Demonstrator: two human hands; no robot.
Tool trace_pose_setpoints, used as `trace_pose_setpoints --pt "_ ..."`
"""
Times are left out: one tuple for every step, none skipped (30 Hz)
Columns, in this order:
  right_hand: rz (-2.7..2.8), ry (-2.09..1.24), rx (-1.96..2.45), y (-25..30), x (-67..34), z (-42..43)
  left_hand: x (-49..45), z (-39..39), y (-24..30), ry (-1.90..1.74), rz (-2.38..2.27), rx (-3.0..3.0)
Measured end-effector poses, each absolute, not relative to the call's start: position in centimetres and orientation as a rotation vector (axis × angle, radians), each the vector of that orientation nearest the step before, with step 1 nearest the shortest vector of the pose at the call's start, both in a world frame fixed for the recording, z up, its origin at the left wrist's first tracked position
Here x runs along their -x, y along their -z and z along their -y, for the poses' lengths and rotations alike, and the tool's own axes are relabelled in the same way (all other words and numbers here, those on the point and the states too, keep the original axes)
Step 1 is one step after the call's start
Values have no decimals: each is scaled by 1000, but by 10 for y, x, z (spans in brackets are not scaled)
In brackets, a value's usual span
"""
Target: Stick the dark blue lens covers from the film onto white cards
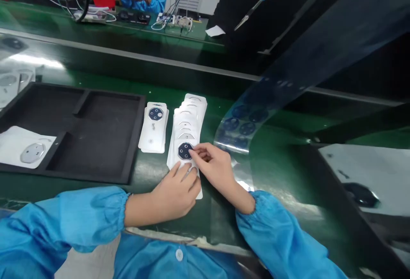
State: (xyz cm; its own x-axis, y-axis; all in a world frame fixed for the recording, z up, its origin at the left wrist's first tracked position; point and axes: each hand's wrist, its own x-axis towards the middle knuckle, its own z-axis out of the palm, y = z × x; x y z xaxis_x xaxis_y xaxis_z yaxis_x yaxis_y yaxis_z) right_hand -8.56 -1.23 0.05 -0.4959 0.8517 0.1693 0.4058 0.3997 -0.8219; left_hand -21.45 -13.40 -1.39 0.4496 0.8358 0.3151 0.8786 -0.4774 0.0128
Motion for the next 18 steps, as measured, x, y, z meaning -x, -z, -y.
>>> trace_pose_setpoints --pt "2203 -824 1014 -2 86 13 215 134 14 420 1522 2543" --pt "2325 -654 973 -3 86 13 215 134 13 419 1529 2544" --pt "2428 -484 959 -5 87 14 215 134 13 415 1533 2548" --pt "2510 -327 978 -7 88 14 215 134 13 413 1532 2552" --pt "2568 -190 1026 -9 89 14 215 134 14 410 1527 2558" --pt "2605 -81 1091 -11 90 14 215 134 14 409 1521 2564" --pt "2623 -2 1164 -13 91 13 215 134 14 413 1514 2564" --pt "2629 39 1229 -14 92 12 215 134 15 422 1511 2562" --pt "2629 47 1292 -14 93 11 215 134 15 437 1505 2558" --pt "2623 27 1351 -14 94 9 215 134 15 453 1502 2554" --pt "2616 -7 1400 -12 96 8 215 134 15 464 1500 2553" --pt "2612 -42 1433 -9 98 7 215 134 15 469 1501 2554" --pt "2613 -72 1447 -6 101 5 215 134 16 467 1504 2556" --pt "2619 -93 1441 -3 103 4 215 133 15 461 1509 2556" --pt "2627 -106 1418 0 105 3 214 132 15 453 1514 2552" --pt "2640 -114 1380 2 107 1 214 132 15 446 1520 2547" --pt "2648 -116 1345 2 107 -1 214 131 14 441 1520 2542" --pt "2648 -111 1315 -1 106 -5 214 132 12 435 1518 2542"
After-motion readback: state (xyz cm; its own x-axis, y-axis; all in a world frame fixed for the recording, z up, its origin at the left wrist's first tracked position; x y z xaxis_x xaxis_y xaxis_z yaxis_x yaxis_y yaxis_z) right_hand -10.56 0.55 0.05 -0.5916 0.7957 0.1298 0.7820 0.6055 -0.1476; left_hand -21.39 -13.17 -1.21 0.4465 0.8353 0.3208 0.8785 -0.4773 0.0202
